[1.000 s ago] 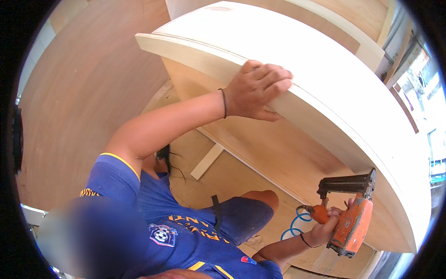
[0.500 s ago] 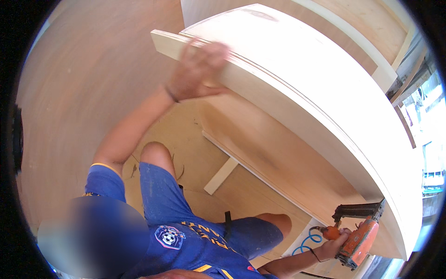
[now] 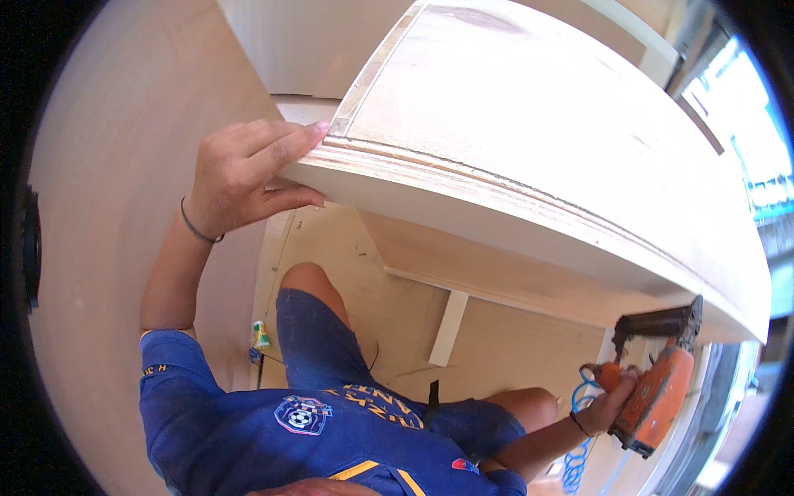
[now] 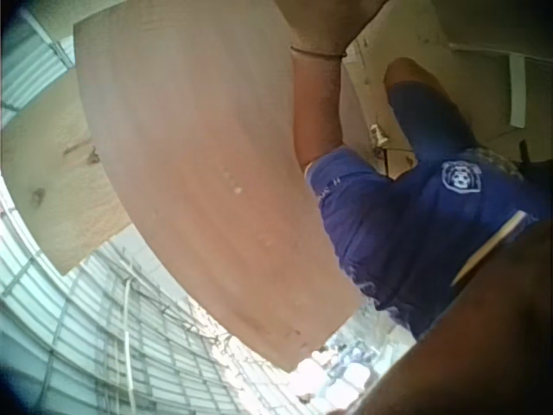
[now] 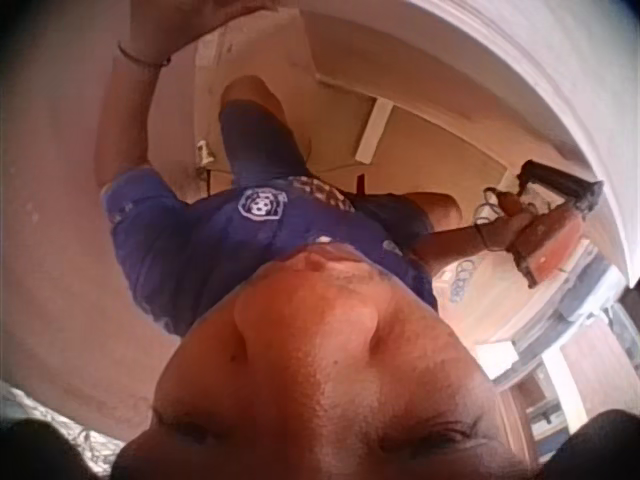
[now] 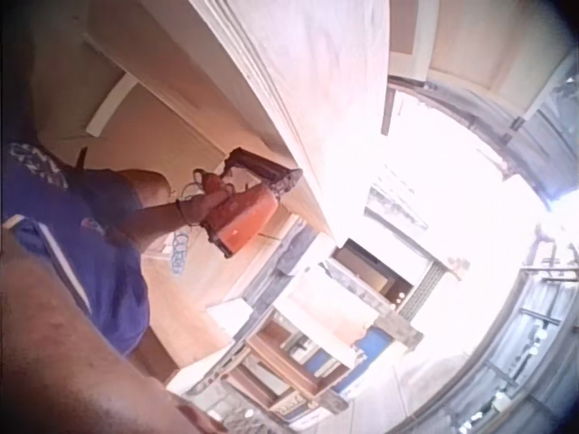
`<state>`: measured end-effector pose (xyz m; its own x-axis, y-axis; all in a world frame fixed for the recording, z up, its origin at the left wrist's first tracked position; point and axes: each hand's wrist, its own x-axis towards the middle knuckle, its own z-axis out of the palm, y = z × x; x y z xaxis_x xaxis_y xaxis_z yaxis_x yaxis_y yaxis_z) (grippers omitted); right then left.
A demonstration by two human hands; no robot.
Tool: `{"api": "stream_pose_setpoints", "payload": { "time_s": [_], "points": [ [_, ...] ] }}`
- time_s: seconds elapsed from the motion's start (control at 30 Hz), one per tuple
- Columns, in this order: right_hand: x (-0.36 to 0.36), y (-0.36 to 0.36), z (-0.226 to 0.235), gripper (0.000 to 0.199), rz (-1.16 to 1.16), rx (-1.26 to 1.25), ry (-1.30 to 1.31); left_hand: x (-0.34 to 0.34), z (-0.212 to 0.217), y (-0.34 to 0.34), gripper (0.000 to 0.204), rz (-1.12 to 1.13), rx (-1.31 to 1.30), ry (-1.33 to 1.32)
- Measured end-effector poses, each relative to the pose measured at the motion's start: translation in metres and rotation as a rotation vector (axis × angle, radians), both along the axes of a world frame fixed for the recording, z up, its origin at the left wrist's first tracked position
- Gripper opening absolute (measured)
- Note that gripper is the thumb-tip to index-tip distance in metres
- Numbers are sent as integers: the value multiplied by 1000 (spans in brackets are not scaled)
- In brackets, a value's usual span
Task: The person assembles a curved wooden structure by hand and using a pneumatic nail gun. The person positions wooden pieces against a frame and secures them with the nail gun, repeating the process across the curved surface.
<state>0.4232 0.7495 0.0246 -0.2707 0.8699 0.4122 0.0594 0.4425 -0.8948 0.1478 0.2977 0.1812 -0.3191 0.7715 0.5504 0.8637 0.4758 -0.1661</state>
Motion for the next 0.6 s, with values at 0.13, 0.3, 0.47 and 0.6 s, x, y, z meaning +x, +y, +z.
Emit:
{"api": "stream_pose_setpoints", "payload": {
  "time_s": [0.13, 0.3, 0.47, 0.6],
  "points": [
    [-26, -60, 47, 14, 12, 89, -23, -25, -1, -3, 60, -8, -4, -225],
    [-58, -142, 72, 8, -12, 147, -115, -69, 0, -40, 60, -64, -2, -344],
    [-72, -186, 112, 13, 189, 12, -36, -70, 35, -32, 58, -57, -52, -316],
    [-50, -216, 88, 17, 179, -112, -30, -32, 19, -25, 58, -24, -66, -267]
  ]
}}
